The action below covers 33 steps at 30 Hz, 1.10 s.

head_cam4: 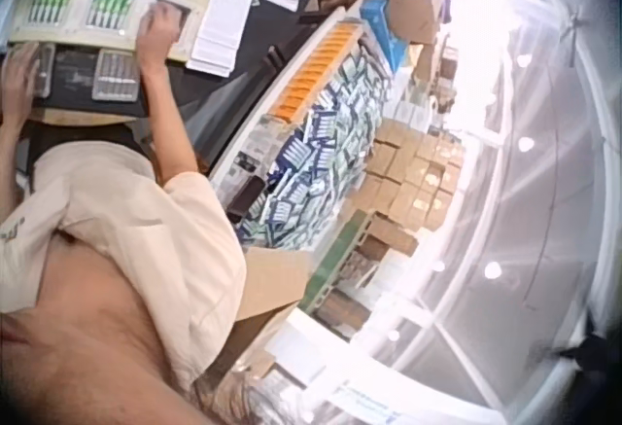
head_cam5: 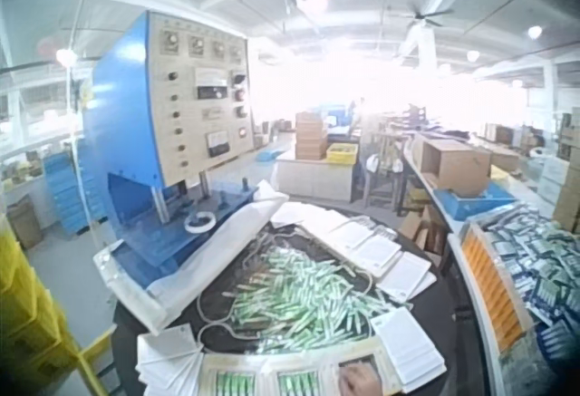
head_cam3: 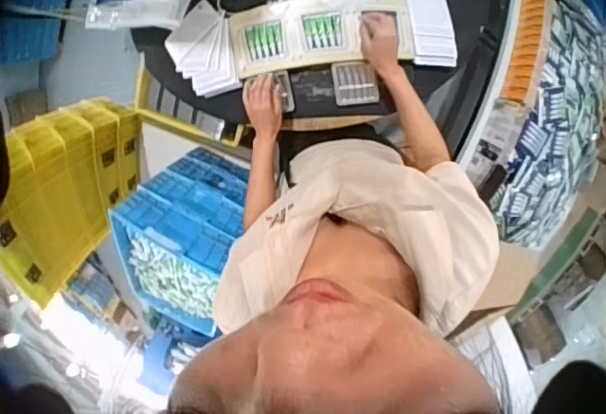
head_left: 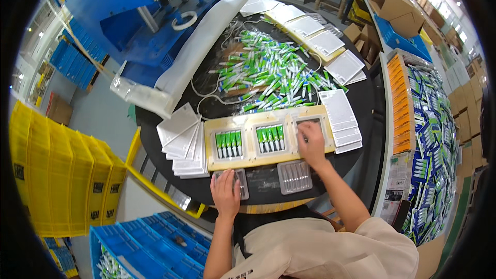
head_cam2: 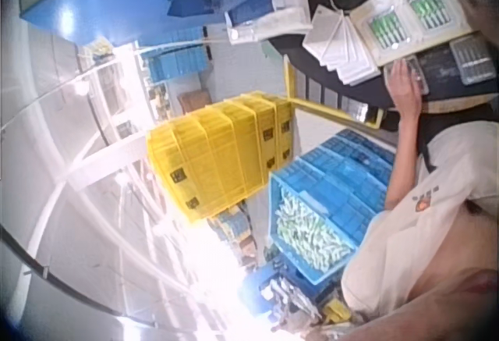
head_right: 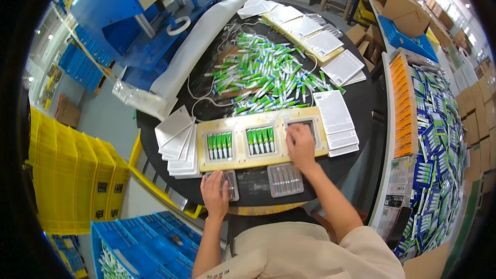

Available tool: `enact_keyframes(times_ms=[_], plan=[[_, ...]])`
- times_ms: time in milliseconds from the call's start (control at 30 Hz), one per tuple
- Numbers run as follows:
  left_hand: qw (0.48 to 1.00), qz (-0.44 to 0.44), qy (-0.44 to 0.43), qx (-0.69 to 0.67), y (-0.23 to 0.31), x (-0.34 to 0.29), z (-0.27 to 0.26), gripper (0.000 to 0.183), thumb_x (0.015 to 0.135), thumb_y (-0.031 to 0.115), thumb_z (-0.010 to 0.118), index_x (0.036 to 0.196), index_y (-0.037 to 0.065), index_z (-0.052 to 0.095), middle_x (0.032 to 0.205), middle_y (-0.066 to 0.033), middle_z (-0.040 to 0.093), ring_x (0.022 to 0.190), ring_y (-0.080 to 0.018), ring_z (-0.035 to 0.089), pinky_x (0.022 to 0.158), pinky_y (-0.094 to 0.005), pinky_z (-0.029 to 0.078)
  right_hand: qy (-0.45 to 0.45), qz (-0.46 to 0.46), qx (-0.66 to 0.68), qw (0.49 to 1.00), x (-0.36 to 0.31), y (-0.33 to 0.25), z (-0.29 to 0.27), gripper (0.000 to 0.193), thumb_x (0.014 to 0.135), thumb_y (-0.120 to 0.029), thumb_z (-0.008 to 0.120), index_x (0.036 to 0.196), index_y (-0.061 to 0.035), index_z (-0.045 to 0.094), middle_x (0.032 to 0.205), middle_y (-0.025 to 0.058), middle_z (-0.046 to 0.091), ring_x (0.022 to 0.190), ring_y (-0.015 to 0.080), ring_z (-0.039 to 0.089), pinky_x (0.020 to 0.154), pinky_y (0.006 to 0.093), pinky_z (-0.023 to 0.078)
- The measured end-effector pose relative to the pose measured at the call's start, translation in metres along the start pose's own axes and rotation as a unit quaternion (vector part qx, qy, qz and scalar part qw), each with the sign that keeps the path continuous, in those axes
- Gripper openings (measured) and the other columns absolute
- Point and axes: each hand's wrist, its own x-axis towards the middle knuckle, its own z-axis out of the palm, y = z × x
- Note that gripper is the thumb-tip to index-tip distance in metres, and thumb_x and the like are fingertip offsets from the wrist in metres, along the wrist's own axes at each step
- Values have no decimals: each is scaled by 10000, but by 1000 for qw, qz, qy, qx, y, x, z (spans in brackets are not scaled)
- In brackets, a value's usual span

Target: The person repeatedly places green cylindrical batteries into a three-compartment wooden jig, then covers each compartment with a white paper sheet. The person continues this cycle, moving completed units aside and refilling the jig from a pile of batteries on the table.

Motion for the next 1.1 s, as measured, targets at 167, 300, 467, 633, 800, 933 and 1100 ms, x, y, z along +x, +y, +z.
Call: enact_keyframes(times_ms=[167, 300, 467, 633, 800, 933, 1100], plan=[[993, -15, 44, -104, -9, 116, 41, 273, 919, 75, 682, 1190, 43, 665, 1162, -158, 678, 1038, -357, 650, 884, -446, 521, -40, 65, -33, 997, 103, 60, 32, 128, 889, -65, 664, 996, -28, 724, 900, 156, 658, 752, 321, 668, 692, 402, 529], [990, 1, -32, -134, -29, 241, 102, 261, 899, 93, 691, 1151, 43, 644, 1125, -138, 641, 1057, -366, 627, 865, -462, 531, -114, -192, -142, 964, 156, 65, 99, 73, 784, -60, 654, 844, -50, 694, 1018, 125, 625, 981, 303, 648, 723, 409, 566], [970, 96, -220, 43, -51, 297, 157, 239, 834, 149, 755, 1012, 61, 623, 1036, -129, 628, 993, -361, 642, 799, -480, 542, -273, -237, -201, 911, 168, 71, 115, 85, 809, -95, 648, 878, -46, 656, 1007, 98, 581, 1002, 261, 633, 719, 367, 572], [976, 79, -194, -61, -47, 287, 140, 175, 878, 71, 706, 1038, 52, 638, 982, -158, 640, 865, -365, 660, 711, -468, 522, -165, -141, -21, 976, 106, 61, 14, 342, 812, 17, 667, 1153, -10, 678, 1130, 115, 662, 996, 314, 639, 820, 390, 558], [985, 30, -71, -152, -5, 216, 74, 284, 820, -25, 706, 1087, 71, 685, 996, -107, 670, 883, -294, 675, 808, -423, 523, -185, -154, -46, 969, 25, 32, -56, 364, 763, 24, 639, 1123, 50, 684, 1135, 147, 676, 1010, 295, 645, 851, 367, 562], [969, 217, -77, 87, 28, 153, 62, 207, 827, 18, 679, 1029, 60, 681, 1090, -93, 711, 1056, -257, 688, 1045, -448, 465, -148, -230, -64, 960, 3, 33, -45, 365, 745, -20, 647, 1097, 74, 674, 1149, 148, 667, 1031, 271, 642, 876, 339, 564], [960, 230, -126, 99, 28, 129, 80, 198, 862, 57, 633, 1055, 27, 665, 1201, -100, 699, 1162, -232, 655, 1173, -500, 370, -190, -151, -18, 970, 2, 48, -28, 338, 780, -29, 649, 1108, 50, 667, 1174, 159, 669, 1093, 310, 628, 915, 378, 551]])
